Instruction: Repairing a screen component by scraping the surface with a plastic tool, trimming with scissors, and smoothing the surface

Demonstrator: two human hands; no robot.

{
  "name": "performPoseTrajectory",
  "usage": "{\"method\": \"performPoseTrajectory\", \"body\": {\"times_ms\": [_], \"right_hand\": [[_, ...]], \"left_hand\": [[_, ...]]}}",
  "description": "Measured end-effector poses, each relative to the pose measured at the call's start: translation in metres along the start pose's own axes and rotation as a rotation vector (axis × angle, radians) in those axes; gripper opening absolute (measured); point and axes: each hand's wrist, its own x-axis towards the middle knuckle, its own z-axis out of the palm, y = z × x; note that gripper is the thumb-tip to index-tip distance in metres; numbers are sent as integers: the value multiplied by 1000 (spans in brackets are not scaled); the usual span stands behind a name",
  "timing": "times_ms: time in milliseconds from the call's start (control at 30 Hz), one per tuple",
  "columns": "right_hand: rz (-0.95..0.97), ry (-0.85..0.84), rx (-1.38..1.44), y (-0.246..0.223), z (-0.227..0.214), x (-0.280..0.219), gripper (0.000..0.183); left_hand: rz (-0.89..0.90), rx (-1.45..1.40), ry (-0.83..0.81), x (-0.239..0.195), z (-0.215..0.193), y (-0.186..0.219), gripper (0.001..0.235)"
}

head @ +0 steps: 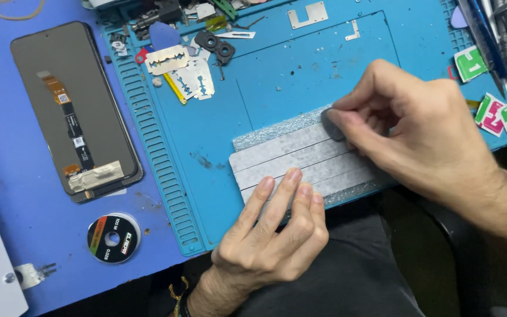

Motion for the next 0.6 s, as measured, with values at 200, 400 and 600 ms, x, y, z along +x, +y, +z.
{"method": "performPoseTrajectory", "body": {"times_ms": [200,400,600], "right_hand": [[180,79,56,32,-16,-13,18],[2,9,-26,6,-6,-1,15],[191,107,101,7,-11,-9,15]], "left_hand": [[-27,-1,7,-2,0,-1,8],[6,-6,-9,1,0,-1,8],[-20,3,6,0,1,-2,8]]}}
